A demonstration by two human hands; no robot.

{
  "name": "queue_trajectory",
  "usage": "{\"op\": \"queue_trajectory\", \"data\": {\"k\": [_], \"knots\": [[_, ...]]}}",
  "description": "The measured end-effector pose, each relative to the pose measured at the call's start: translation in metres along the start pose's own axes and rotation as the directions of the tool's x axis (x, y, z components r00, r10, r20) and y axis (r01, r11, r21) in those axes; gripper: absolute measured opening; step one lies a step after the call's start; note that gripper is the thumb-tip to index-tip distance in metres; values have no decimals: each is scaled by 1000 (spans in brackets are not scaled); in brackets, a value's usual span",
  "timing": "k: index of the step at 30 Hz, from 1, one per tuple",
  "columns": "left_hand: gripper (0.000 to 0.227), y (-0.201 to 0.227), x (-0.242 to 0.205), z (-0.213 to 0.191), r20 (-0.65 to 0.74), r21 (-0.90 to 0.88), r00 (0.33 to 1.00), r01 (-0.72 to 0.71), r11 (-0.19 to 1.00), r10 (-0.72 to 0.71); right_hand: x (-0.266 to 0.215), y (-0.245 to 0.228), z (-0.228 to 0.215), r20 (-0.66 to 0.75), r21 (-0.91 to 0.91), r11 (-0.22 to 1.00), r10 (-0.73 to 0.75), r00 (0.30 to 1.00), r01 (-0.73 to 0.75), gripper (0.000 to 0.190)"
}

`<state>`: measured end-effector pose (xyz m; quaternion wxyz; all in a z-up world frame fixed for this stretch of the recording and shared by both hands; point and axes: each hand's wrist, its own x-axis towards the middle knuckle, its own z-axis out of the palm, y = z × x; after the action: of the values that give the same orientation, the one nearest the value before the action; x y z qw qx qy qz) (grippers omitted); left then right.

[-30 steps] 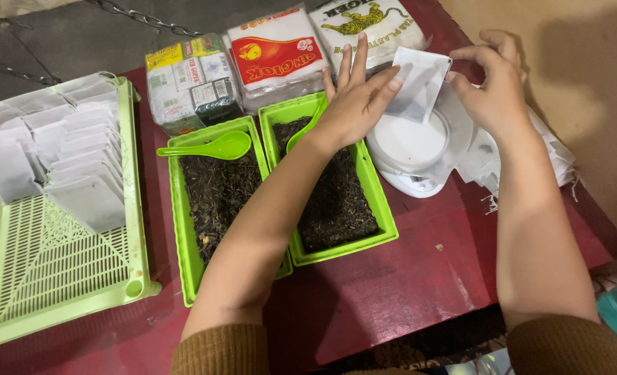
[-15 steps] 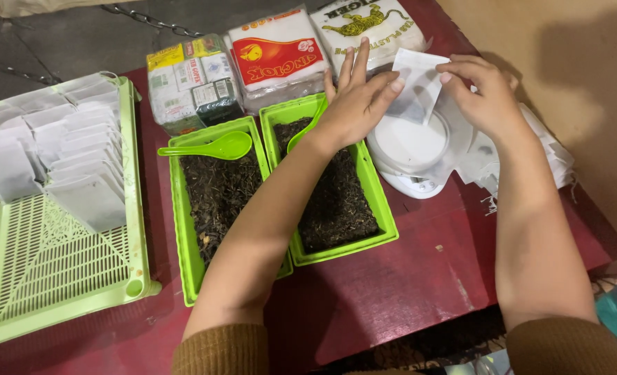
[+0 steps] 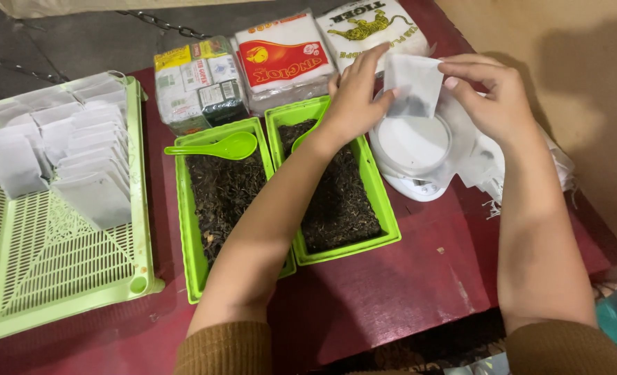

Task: Filling small tea bags with loose tea leaves using a spoon

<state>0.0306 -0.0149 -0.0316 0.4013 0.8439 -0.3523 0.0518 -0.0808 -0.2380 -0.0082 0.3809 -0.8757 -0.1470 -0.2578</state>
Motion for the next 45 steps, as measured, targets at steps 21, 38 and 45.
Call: {"op": "queue_trajectory", "data": {"k": [21, 38, 45], "knots": [[31, -3, -96, -79, -129, -507, 980, -197, 839, 152, -19, -86, 86, -20, 197, 979, -48, 999, 51, 56], [30, -21, -227, -230, -213, -358, 977, -68, 931, -10, 34, -230, 159, 85, 246, 838, -519, 851, 487, 20], [31, -40, -252, -301, -50, -277, 986, 138, 951, -158, 71, -257, 218, 143, 241, 814, -568, 810, 529, 5]]}}
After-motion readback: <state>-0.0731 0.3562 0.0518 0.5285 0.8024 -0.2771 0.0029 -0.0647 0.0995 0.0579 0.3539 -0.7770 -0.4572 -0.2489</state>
